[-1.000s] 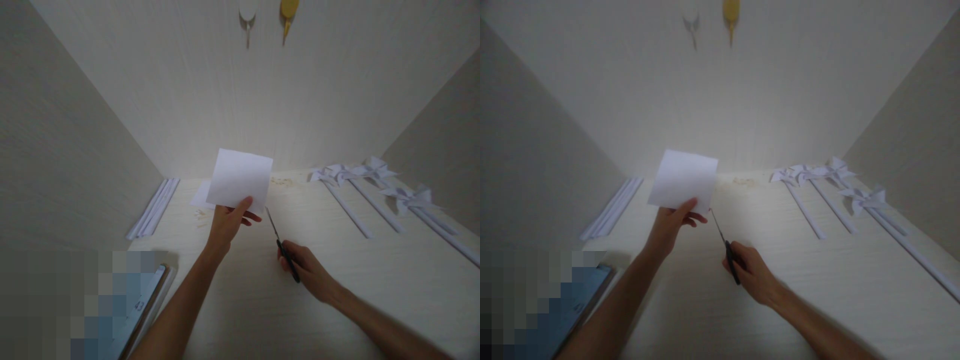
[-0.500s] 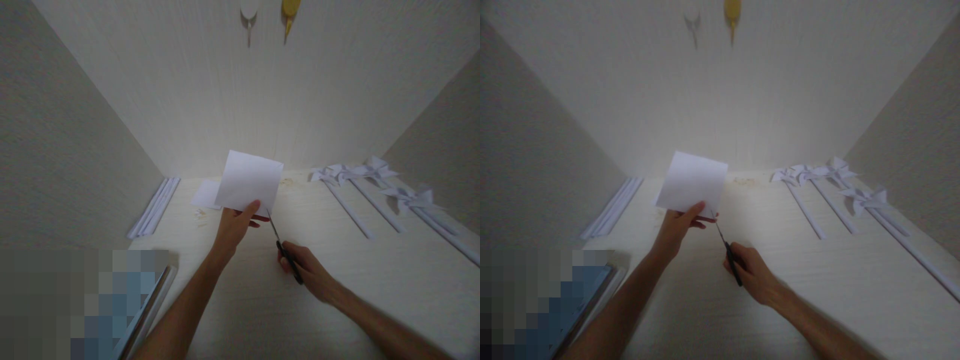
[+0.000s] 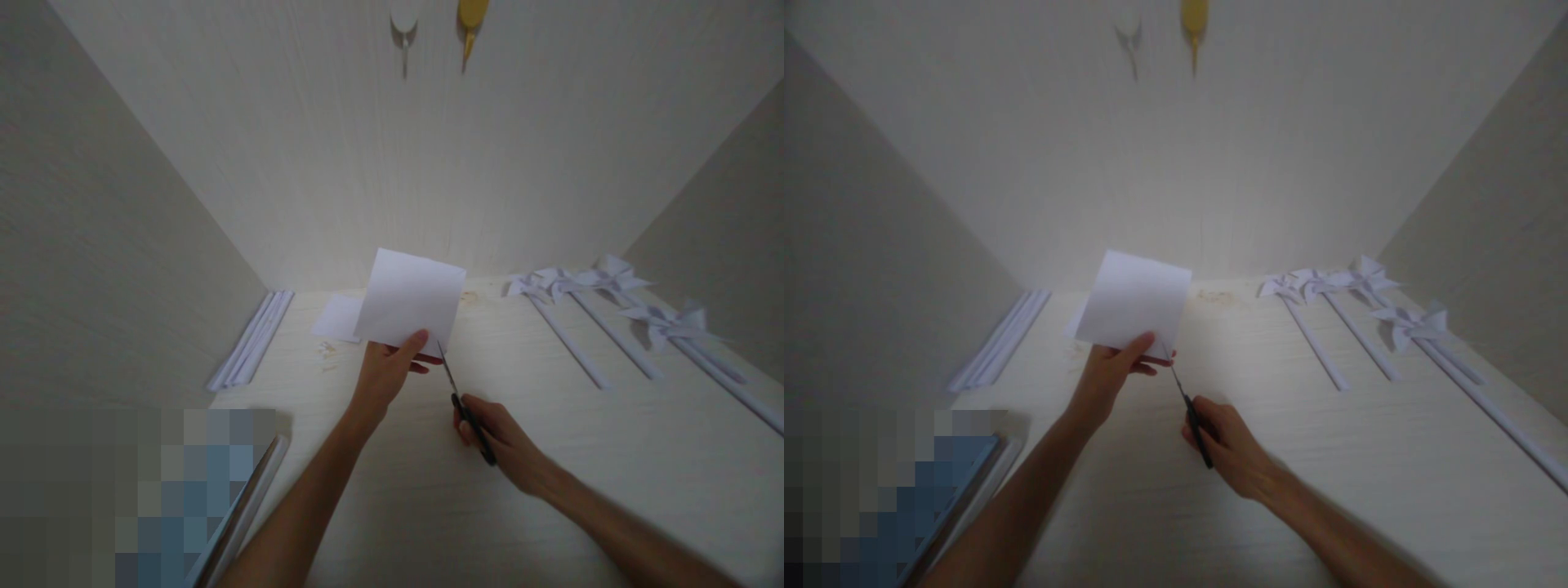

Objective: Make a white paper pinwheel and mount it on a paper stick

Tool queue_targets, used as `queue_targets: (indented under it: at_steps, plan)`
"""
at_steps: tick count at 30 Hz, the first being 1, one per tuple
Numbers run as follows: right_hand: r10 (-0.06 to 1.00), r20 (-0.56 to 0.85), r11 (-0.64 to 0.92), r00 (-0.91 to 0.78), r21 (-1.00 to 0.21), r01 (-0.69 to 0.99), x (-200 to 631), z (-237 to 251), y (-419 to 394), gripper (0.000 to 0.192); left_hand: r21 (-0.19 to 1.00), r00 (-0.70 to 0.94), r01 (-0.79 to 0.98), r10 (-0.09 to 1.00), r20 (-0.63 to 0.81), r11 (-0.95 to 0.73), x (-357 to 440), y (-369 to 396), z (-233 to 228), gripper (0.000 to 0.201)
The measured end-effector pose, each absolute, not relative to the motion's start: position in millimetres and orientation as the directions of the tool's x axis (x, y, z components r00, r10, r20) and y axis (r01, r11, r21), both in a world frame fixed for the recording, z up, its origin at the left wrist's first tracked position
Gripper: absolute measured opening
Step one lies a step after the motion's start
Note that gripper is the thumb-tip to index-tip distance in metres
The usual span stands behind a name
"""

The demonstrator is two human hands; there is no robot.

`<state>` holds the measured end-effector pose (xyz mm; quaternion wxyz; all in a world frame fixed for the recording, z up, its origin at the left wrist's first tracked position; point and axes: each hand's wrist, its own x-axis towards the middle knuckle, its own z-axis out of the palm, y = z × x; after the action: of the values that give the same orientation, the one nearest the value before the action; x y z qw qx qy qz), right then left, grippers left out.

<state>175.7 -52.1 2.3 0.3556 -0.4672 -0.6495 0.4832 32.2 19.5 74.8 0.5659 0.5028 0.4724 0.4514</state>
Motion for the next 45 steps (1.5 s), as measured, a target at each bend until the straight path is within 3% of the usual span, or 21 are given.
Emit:
queue_targets:
  at_steps: [45]
  plan:
    - [0.950, 0.019, 0.107, -0.311, -0.958, 0.265, 174.0, 6.7, -53.1, 0.037, 0.994, 0.241, 0.042, 0.965, -0.107, 0.100, 26.3, 22.3, 76.2, 0.020]
